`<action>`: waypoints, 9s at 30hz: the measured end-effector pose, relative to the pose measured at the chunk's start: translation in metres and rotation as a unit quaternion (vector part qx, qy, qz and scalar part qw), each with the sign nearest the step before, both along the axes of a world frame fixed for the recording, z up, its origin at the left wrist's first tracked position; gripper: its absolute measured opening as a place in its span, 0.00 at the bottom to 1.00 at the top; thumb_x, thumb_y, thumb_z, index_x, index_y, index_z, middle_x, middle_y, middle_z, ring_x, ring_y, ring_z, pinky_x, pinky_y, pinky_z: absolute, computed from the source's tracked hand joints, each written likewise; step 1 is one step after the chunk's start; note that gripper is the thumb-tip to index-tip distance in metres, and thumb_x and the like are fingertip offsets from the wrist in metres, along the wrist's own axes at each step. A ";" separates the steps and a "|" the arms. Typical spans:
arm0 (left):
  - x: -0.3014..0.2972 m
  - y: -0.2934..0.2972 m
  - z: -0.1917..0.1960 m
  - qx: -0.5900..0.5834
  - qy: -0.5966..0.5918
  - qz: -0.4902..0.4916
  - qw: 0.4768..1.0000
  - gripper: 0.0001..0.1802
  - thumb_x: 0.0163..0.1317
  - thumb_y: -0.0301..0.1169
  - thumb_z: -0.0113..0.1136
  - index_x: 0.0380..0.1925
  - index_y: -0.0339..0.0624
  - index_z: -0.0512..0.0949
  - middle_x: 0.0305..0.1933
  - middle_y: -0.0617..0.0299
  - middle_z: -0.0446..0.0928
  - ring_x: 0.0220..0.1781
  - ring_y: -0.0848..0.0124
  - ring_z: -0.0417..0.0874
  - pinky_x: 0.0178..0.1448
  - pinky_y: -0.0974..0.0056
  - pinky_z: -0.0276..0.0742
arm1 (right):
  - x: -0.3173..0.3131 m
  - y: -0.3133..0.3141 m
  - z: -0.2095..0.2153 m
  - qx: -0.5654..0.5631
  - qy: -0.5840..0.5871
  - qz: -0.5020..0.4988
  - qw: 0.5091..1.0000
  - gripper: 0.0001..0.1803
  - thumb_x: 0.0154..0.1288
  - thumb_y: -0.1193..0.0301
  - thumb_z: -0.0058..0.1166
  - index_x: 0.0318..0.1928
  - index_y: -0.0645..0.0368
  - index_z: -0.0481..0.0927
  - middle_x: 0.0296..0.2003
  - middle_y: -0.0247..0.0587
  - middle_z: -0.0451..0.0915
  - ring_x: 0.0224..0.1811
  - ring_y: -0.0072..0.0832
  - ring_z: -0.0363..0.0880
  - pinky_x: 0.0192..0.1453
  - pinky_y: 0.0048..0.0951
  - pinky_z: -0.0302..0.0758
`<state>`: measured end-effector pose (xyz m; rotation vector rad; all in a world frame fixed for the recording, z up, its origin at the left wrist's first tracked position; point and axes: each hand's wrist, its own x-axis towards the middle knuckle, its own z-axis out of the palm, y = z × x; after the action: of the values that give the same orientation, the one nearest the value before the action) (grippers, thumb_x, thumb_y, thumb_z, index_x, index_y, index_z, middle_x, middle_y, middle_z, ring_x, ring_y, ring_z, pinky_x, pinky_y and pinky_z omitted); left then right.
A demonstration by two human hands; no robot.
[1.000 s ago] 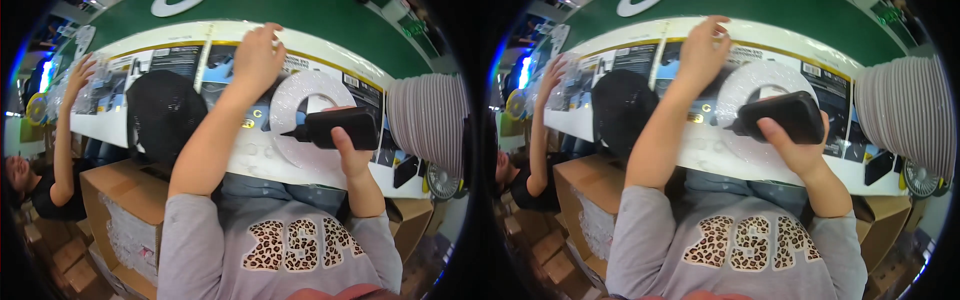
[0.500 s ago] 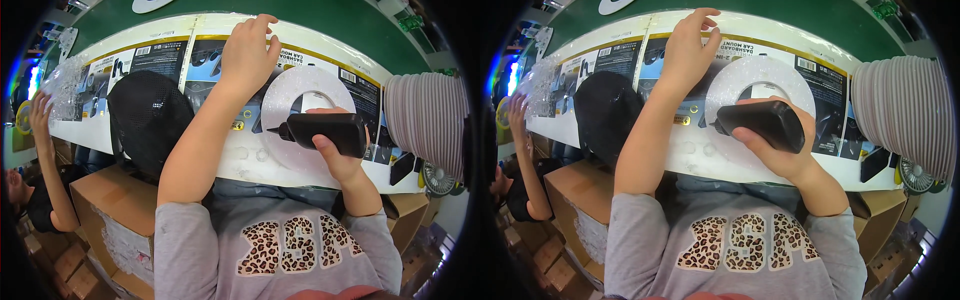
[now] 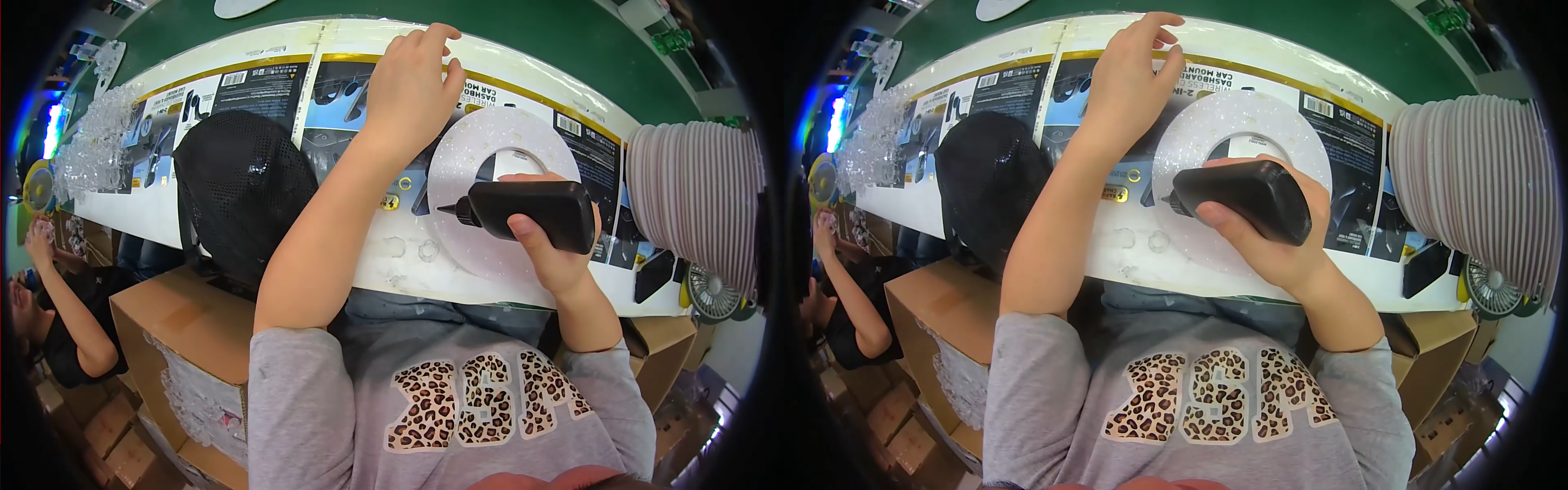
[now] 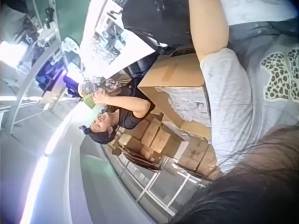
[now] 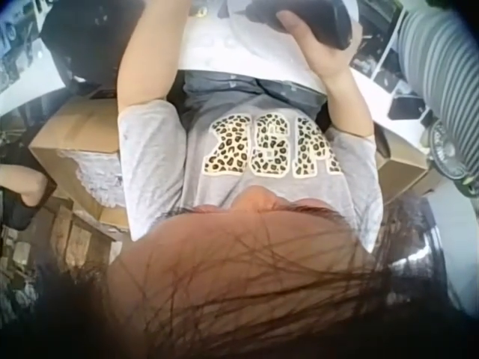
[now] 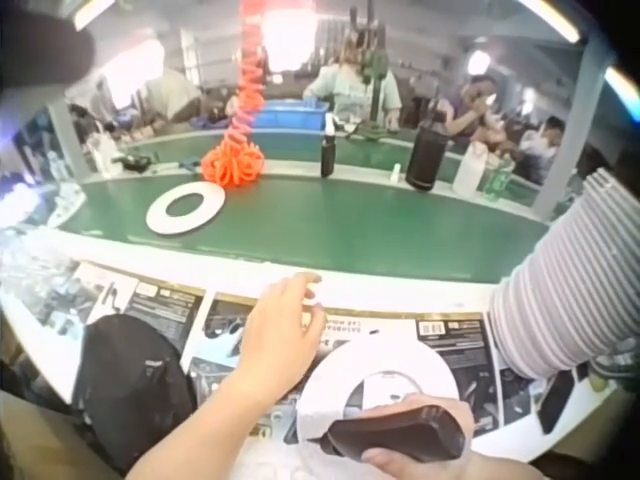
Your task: Applying glue to a circular plastic base and attaching a flexible component.
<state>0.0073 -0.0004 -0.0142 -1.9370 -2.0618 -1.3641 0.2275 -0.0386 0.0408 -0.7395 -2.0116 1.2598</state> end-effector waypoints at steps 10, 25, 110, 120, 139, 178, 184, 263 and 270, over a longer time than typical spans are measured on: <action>0.000 0.002 0.001 -0.002 0.002 0.002 1.000 0.15 0.60 0.28 0.59 0.48 0.41 0.75 0.39 0.54 0.81 0.45 0.58 0.80 0.51 0.55 0.77 | -0.002 0.005 -0.005 0.008 0.015 -0.009 1.000 0.18 0.53 0.76 0.72 0.45 0.65 0.84 0.38 0.42 0.86 0.38 0.25 0.84 0.46 0.24 0.79; -0.001 0.000 0.010 -0.015 -0.022 0.000 1.000 0.14 0.60 0.27 0.58 0.47 0.40 0.75 0.38 0.55 0.81 0.44 0.57 0.80 0.50 0.56 0.76 | 0.006 0.004 -0.002 -0.102 0.051 -0.063 0.991 0.17 0.59 0.73 0.66 0.47 0.68 0.81 0.40 0.45 0.86 0.41 0.27 0.84 0.48 0.28 0.80; 0.041 -0.023 0.031 -0.164 0.102 -0.091 0.977 0.33 0.45 0.27 0.72 0.56 0.43 0.74 0.46 0.51 0.80 0.52 0.52 0.79 0.54 0.53 0.74 | 0.015 0.048 -0.008 -0.565 0.321 -0.048 0.758 0.14 0.67 0.56 0.60 0.34 0.51 0.76 0.19 0.27 0.74 0.11 0.14 0.60 0.16 0.19 0.56; 0.032 -0.016 0.030 -0.149 0.044 -0.097 0.983 0.34 0.46 0.26 0.75 0.56 0.42 0.73 0.49 0.49 0.79 0.54 0.51 0.78 0.59 0.53 0.74 | 0.013 0.046 0.001 -0.513 0.311 -0.098 0.794 0.14 0.68 0.56 0.59 0.35 0.52 0.75 0.21 0.27 0.74 0.12 0.13 0.60 0.17 0.17 0.55; 0.034 -0.015 0.034 -0.142 0.073 -0.092 0.983 0.31 0.46 0.28 0.75 0.53 0.42 0.76 0.47 0.50 0.80 0.53 0.50 0.79 0.58 0.54 0.74 | 0.016 0.052 -0.002 -0.540 0.316 -0.064 0.777 0.12 0.68 0.57 0.59 0.37 0.51 0.75 0.21 0.28 0.74 0.13 0.14 0.60 0.19 0.18 0.56; 0.021 -0.014 0.008 -0.106 0.049 -0.092 0.989 0.31 0.46 0.37 0.76 0.52 0.45 0.77 0.44 0.57 0.81 0.54 0.59 0.78 0.58 0.55 0.70 | 0.004 0.007 -0.004 -0.074 0.060 -0.064 0.993 0.13 0.59 0.73 0.67 0.44 0.66 0.83 0.38 0.41 0.86 0.39 0.22 0.83 0.46 0.24 0.79; 0.023 -0.013 0.010 -0.109 0.040 -0.093 0.989 0.31 0.46 0.36 0.75 0.52 0.45 0.76 0.44 0.57 0.81 0.54 0.59 0.77 0.58 0.55 0.69 | 0.004 0.011 -0.009 -0.039 0.059 -0.068 0.995 0.15 0.58 0.72 0.69 0.45 0.65 0.84 0.37 0.40 0.87 0.37 0.20 0.83 0.44 0.22 0.79; 0.109 -0.122 0.057 -0.250 0.303 -0.205 0.897 0.40 0.45 0.42 0.75 0.60 0.44 0.72 0.44 0.53 0.81 0.48 0.54 0.81 0.57 0.53 0.70 | 0.041 0.099 -0.025 -0.597 0.560 -0.062 0.571 0.20 0.63 0.54 0.65 0.26 0.50 0.70 0.18 0.28 0.63 0.14 0.19 0.58 0.18 0.20 0.53; 0.110 -0.142 0.079 -0.278 0.268 -0.202 0.900 0.36 0.49 0.39 0.73 0.60 0.45 0.72 0.46 0.51 0.81 0.50 0.53 0.81 0.61 0.51 0.70 | 0.040 0.097 -0.026 -0.586 0.563 -0.048 0.581 0.19 0.65 0.52 0.62 0.28 0.50 0.73 0.16 0.28 0.62 0.12 0.19 0.58 0.16 0.20 0.52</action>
<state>0.1168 -0.1420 0.0650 -2.6680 -1.9490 -0.1452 0.2675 0.0588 0.0152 -0.2903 0.0749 2.1274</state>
